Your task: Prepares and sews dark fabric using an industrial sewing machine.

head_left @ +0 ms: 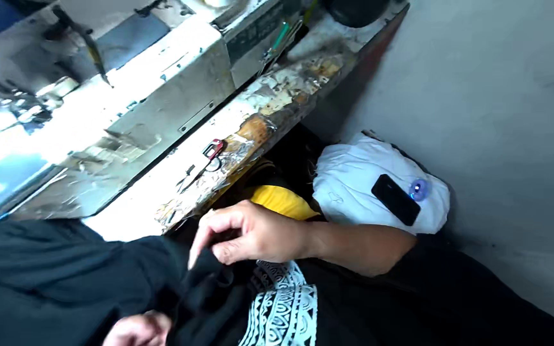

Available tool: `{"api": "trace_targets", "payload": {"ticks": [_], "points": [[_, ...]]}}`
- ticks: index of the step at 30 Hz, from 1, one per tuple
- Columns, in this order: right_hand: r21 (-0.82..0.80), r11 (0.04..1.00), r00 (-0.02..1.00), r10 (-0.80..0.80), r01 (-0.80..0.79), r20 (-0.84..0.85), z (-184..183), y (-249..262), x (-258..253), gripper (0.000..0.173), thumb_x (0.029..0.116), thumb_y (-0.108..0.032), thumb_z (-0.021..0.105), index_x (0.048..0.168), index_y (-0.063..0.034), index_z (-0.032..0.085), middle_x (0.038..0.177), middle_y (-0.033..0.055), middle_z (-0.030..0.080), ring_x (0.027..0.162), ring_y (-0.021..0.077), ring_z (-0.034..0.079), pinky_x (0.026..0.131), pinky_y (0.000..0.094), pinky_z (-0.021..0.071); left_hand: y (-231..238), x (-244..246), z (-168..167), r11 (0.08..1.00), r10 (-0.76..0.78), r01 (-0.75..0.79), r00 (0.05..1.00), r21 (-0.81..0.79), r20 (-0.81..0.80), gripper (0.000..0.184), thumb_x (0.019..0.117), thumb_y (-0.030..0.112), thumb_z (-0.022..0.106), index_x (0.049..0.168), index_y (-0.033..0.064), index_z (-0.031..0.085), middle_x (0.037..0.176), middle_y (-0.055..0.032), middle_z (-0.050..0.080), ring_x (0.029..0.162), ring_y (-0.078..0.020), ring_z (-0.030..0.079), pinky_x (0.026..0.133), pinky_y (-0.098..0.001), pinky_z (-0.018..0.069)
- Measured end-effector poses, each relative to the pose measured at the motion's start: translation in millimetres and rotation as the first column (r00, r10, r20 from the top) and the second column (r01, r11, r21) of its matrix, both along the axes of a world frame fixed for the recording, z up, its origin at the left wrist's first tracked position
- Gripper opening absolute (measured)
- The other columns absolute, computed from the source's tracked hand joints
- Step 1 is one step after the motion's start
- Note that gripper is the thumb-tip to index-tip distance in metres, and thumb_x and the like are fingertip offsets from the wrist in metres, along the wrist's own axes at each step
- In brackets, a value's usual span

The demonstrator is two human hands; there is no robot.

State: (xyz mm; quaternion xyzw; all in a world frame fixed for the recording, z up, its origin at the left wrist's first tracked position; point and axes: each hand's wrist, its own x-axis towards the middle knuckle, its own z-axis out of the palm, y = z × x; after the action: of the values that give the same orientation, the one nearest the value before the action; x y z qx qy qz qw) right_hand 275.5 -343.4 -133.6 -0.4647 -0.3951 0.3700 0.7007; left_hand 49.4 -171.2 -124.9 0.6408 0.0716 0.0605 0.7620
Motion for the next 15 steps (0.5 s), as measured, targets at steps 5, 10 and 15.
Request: {"api": "trace_targets", "payload": {"ticks": [5,10,15], "points": [[0.142,0.969,0.611,-0.239,0.204,0.755,-3.1,3.3,-15.1,0.013,0.0905,-0.008,0.063,0.086,-0.0036,0.074,0.077,0.0051,0.067,0.08,0.013,0.064,0.075,0.0244,0.0516,-44.3,30.7,23.0,0.628,0.213,-0.227,0.97,0.745,0.116,0.064,0.0871,0.051,0.077,0.141,0.0263,0.052,0.132,0.0045,0.059,0.115,-0.0053,0.061,0.094,-0.0228,0.0536],[0.202,0.952,0.409,-0.282,0.229,0.868,8.2,9.7,-16.7,0.016,0.093,-0.019,0.065,0.083,-0.009,0.072,0.087,0.0075,0.066,0.09,0.0171,0.064,0.08,0.0294,0.0513,-51.4,18.2,-4.8,0.196,0.462,-0.345,0.858,0.918,0.224,0.032,0.0885,0.007,0.056,0.118,0.0038,0.067,0.103,-0.0115,0.065,0.085,-0.0168,0.066,0.072,-0.0297,0.0571],[0.206,0.965,0.331,-0.25,0.162,0.91,9.0,16.5,-25.2,0.015,0.0907,-0.017,0.066,0.081,-0.0069,0.071,0.086,0.0109,0.066,0.088,0.0237,0.064,0.075,0.0347,0.0501,-65.0,-23.3,0.7,0.292,0.578,-0.309,0.811,0.905,0.091,0.046,0.0927,0.036,0.07,0.125,0.003,0.064,0.119,-0.015,0.065,0.104,-0.0242,0.066,0.084,-0.0414,0.0572]]}}
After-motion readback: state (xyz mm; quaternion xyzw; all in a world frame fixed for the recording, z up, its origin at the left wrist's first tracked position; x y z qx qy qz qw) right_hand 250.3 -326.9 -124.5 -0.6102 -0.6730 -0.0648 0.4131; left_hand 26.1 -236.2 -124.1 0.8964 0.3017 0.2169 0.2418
